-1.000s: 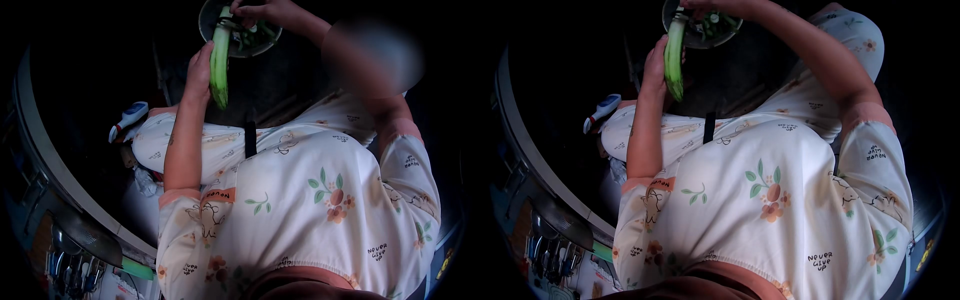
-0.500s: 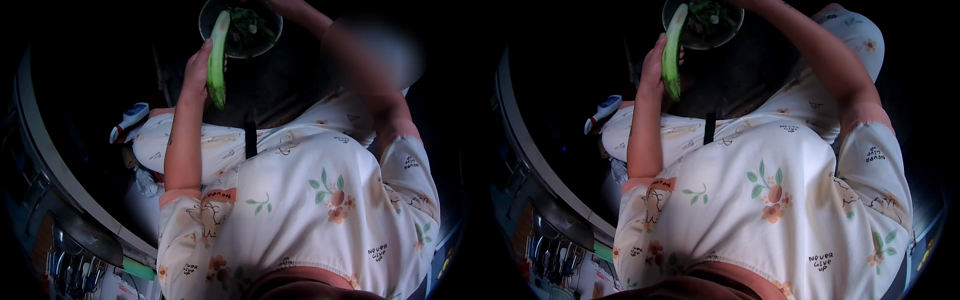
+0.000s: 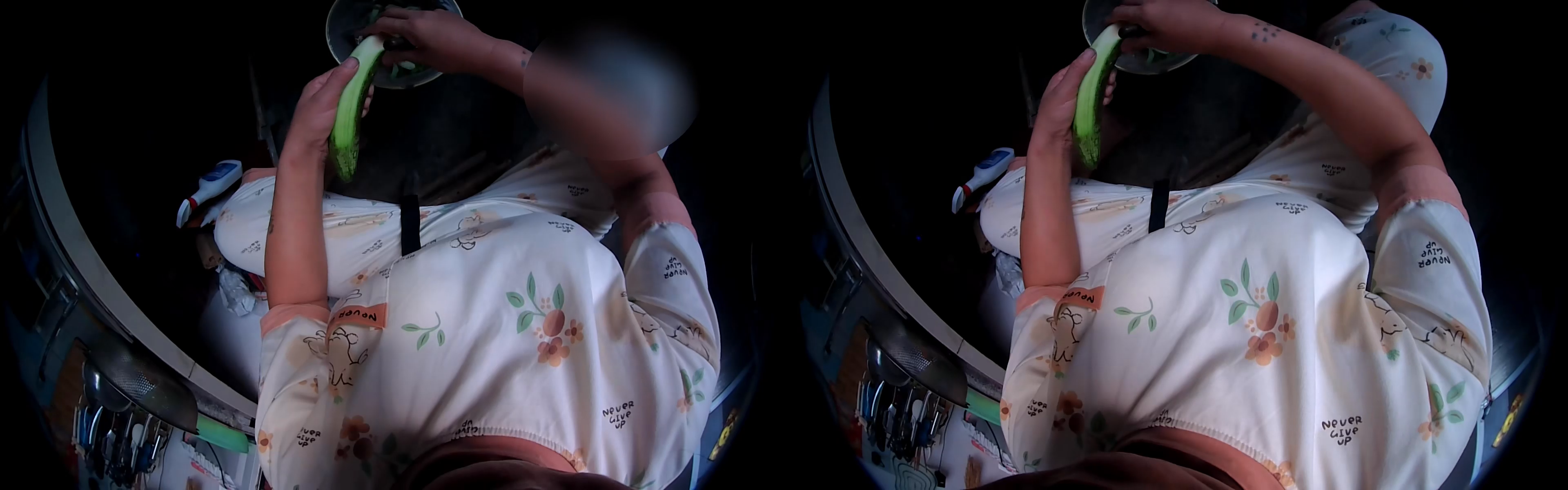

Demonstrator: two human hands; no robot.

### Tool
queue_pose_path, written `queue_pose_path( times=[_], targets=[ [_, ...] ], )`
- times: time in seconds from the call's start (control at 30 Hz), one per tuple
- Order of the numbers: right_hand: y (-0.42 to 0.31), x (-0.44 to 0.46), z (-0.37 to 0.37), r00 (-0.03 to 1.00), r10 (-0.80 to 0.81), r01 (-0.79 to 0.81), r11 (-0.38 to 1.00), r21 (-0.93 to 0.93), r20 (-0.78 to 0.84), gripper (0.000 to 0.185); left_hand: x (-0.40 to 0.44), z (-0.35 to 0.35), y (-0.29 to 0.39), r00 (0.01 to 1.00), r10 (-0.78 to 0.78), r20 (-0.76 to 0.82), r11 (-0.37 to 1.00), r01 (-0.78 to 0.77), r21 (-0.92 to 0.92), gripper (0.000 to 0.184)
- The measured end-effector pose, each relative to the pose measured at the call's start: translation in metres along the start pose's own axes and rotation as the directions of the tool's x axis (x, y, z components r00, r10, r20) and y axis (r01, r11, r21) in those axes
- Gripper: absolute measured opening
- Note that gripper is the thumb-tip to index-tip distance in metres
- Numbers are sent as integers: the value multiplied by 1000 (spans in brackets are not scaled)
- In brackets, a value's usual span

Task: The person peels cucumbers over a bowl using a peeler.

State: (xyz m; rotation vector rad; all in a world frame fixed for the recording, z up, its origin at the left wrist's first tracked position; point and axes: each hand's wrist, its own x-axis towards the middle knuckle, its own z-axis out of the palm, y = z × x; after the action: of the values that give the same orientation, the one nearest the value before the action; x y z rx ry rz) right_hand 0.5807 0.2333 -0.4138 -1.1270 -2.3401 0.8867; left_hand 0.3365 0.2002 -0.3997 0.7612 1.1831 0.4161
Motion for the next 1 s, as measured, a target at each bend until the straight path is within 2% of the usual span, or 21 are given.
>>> queue_pose_path(
  times=[0.07,0.1,0.17,0.33,0.57,0.63,0.73,0.87,0.93,0.97,1.0],
  targets=[
    [-5,-1,5,997,45,-48,997,-53,-60,42,4,6,-4,998,56,0,985,-55,-166,44],
    [-6,-1,8,992,77,-84,994,-69,-104,40,5,10,-6,998,58,1,984,-57,-166,44],
    [-10,-1,14,983,107,-120,989,-85,-148,38,8,18,-13,993,81,-84,958,-101,-270,43],
    [-15,1,26,955,252,-267,960,-88,-154,34,15,29,-21,981,70,-180,941,-125,-314,42],
    [-20,8,40,927,307,-330,940,-81,-214,31,27,41,-30,940,132,-315,912,-240,-332,42],
    [-25,12,37,884,437,-454,887,-85,-167,29,33,43,-31,912,155,-379,903,-287,-321,42],
    [-21,16,45,872,438,-461,885,-66,-218,26,34,47,-28,905,130,-406,905,-275,-325,43],
    [-17,14,48,852,465,-491,869,-60,-238,28,41,44,-31,896,164,-414,892,-314,-325,42],
    [-8,13,42,837,537,-547,829,-121,-104,34,37,37,-20,961,118,-250,955,-178,-235,42],
    [8,9,49,878,440,-461,883,-87,-187,41,36,35,-16,968,122,-220,972,-161,-168,41],
    [11,5,43,877,441,-462,882,-90,-190,41,38,31,-11,977,104,-187,985,-127,-118,39]
  ],
)
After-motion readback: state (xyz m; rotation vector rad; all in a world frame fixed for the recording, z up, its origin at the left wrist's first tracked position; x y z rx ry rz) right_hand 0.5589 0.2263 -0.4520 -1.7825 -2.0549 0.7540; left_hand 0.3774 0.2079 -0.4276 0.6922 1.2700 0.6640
